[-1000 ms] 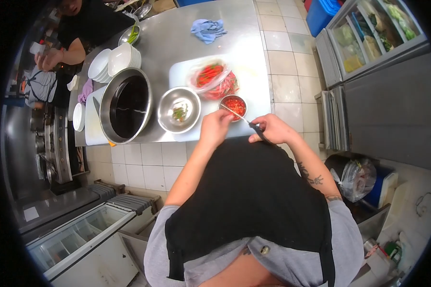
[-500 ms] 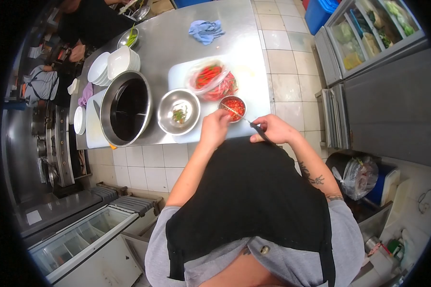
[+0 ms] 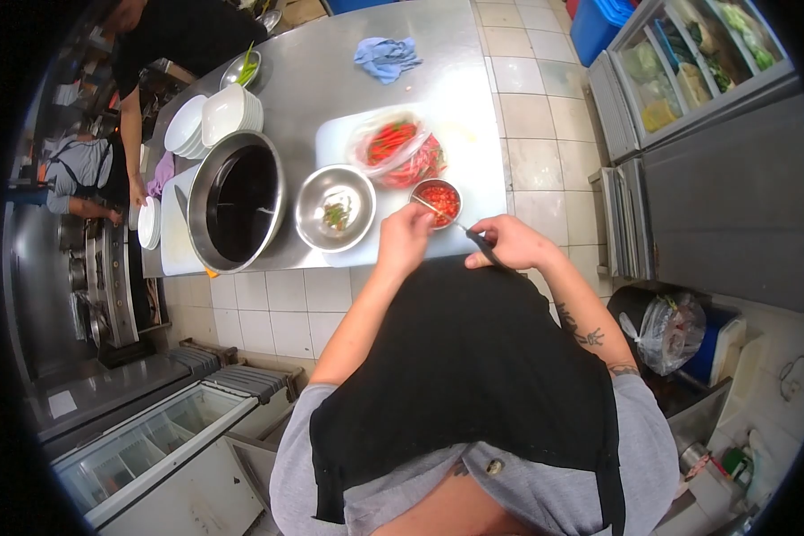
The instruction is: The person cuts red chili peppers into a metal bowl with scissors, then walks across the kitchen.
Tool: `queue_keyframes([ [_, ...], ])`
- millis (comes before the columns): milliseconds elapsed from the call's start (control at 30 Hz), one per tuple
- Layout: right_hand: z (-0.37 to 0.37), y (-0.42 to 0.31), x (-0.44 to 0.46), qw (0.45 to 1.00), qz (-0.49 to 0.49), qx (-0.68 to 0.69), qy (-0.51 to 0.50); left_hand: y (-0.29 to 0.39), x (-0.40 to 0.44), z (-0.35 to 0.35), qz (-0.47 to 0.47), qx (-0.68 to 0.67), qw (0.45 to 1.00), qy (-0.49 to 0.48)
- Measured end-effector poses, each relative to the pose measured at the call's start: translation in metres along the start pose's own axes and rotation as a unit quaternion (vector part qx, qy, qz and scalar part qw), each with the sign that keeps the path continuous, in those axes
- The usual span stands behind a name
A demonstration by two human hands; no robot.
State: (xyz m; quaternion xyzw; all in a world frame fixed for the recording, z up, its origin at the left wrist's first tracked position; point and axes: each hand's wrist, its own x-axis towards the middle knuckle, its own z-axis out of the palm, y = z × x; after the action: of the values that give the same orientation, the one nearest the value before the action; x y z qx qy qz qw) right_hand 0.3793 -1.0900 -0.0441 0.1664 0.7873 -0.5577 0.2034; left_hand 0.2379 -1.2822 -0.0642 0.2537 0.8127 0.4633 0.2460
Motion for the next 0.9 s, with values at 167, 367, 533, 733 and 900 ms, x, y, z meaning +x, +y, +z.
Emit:
queue_keyframes([
  [167, 0.003, 0.003, 0.003, 1.0, 0.001, 0.009, 0.007, -0.004, 0.002, 0.0, -0.004, -0.005, 1.0, -0.014],
  [367, 0.002, 0.007, 0.005, 1.0, -0.003, 0.019, 0.023, -0.008, 0.003, 0.0, -0.007, 0.007, 1.0, -0.014],
  [533, 0.002, 0.02, 0.008, 0.999, -0.011, 0.039, 0.009, -0.011, 0.004, -0.001, 0.035, 0.074, 0.997, 0.0],
  [733, 0.001, 0.022, 0.007, 0.999, -0.006, 0.047, 0.004, -0.01, 0.006, -0.002, 0.029, 0.074, 0.997, 0.018],
  [900, -0.002, 0.009, 0.005, 1.0, 0.006, 0.028, -0.013, -0.011, 0.008, 0.001, 0.035, 0.03, 0.999, 0.012],
])
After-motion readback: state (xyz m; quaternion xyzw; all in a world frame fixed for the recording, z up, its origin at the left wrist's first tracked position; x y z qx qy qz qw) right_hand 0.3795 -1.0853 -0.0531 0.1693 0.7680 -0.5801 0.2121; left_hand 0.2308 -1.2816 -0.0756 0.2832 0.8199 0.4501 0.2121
